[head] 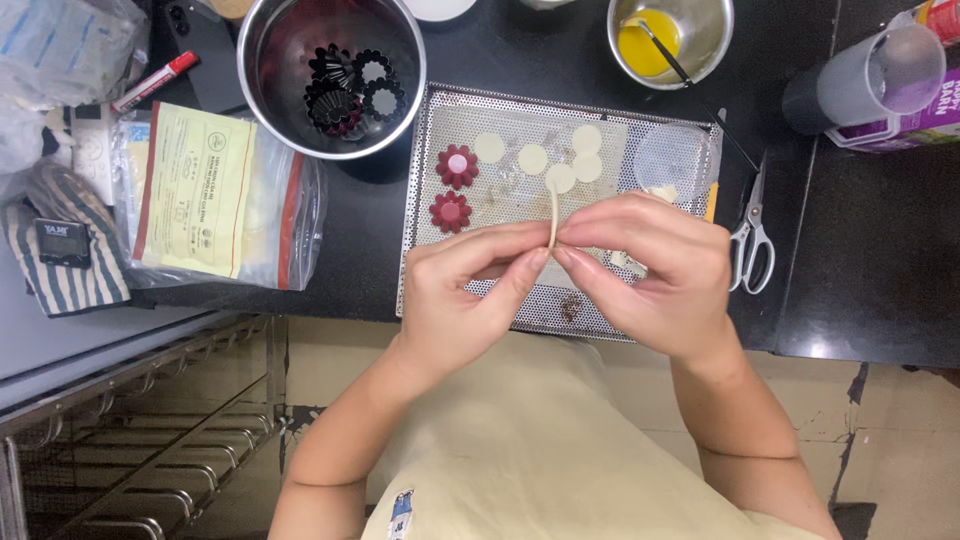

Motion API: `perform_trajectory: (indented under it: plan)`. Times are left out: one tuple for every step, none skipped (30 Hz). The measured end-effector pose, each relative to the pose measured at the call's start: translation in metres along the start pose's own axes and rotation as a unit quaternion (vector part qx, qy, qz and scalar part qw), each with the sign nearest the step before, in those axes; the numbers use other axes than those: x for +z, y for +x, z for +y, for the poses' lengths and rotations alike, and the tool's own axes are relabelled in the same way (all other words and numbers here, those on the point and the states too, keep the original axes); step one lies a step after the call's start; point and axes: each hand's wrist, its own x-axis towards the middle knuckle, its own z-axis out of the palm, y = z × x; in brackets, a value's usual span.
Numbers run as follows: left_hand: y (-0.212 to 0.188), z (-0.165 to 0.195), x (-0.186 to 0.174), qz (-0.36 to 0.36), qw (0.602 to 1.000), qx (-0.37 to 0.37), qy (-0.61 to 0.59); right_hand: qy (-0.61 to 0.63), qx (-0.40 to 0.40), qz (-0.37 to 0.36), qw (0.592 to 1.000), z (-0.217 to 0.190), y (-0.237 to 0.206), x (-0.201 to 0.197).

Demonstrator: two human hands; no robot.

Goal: The person pinches and flattens pieces of dough by hand, then presses the flattened dough into flower-shaped molds on a tray. They use a brush to apply yellow liquid from a bowl into the molds and to the dough, then press the dough into the mold and set the molded pieces on the mesh tray.

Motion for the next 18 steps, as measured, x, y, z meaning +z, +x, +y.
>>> perform_trajectory:
  plan:
    - [0.001, 0.007, -0.003, -0.001, 1.0, 0.015, 0.013, -0.003, 0.0, -0.007, 1.0, -0.003, 0.0, -0.002]
    - [0.002, 0.014, -0.005, -0.003, 0.999, 0.03, 0.026, 0.002, 0.0, -0.01, 1.0, -0.006, 0.001, -0.004]
    - [0.002, 0.019, -0.006, -0.004, 0.998, 0.045, 0.038, 0.007, 0.0, -0.014, 1.0, -0.008, 0.001, -0.005]
    - [0.003, 0.024, -0.008, -0.005, 0.997, 0.055, 0.06, 0.012, 0.0, -0.018, 1.0, -0.01, 0.002, -0.006]
    - [0.003, 0.028, -0.01, -0.007, 0.995, 0.065, 0.082, 0.02, 0.0, -0.019, 1.0, -0.012, 0.002, -0.006]
    - [0.003, 0.031, -0.012, -0.008, 0.992, 0.074, 0.104, 0.028, -0.001, -0.021, 0.999, -0.013, 0.003, -0.007]
    - [0.002, 0.034, -0.013, -0.013, 0.992, 0.078, 0.102, 0.036, -0.002, -0.022, 0.999, -0.015, 0.004, -0.007]
    - [0.002, 0.037, -0.014, -0.018, 0.992, 0.081, 0.1, 0.038, 0.002, -0.023, 0.999, -0.017, 0.004, -0.007]
    - [0.001, 0.038, -0.016, -0.023, 0.991, 0.085, 0.098, 0.039, 0.007, -0.023, 0.999, -0.019, 0.003, -0.008]
    - [0.001, 0.039, -0.016, -0.023, 0.991, 0.083, 0.1, 0.041, 0.011, -0.024, 0.999, -0.02, 0.004, -0.009]
    - [0.001, 0.04, -0.016, -0.023, 0.991, 0.082, 0.101, 0.036, 0.008, -0.025, 0.999, -0.021, 0.004, -0.009]
    - [0.001, 0.041, -0.017, -0.024, 0.991, 0.08, 0.102, 0.031, 0.006, -0.026, 0.999, -0.022, 0.004, -0.009]
    - [0.001, 0.042, -0.017, -0.027, 0.992, 0.078, 0.1, 0.026, 0.004, -0.027, 0.999, -0.023, 0.005, -0.009]
    - [0.001, 0.042, -0.018, -0.031, 0.992, 0.077, 0.097, 0.024, 0.005, -0.029, 0.999, -0.024, 0.005, -0.01]
    - [0.001, 0.042, -0.019, -0.034, 0.992, 0.076, 0.095, 0.023, 0.005, -0.03, 0.999, -0.025, 0.005, -0.011]
    - [0.001, 0.042, -0.019, -0.035, 0.991, 0.081, 0.101, 0.022, 0.005, -0.032, 0.999, -0.025, 0.005, -0.011]
    - [0.001, 0.043, -0.02, -0.036, 0.99, 0.086, 0.108, 0.02, 0.007, -0.033, 0.999, -0.025, 0.006, -0.011]
    - [0.001, 0.043, -0.02, -0.037, 0.989, 0.09, 0.115, 0.019, 0.011, -0.035, 0.999, -0.026, 0.006, -0.011]
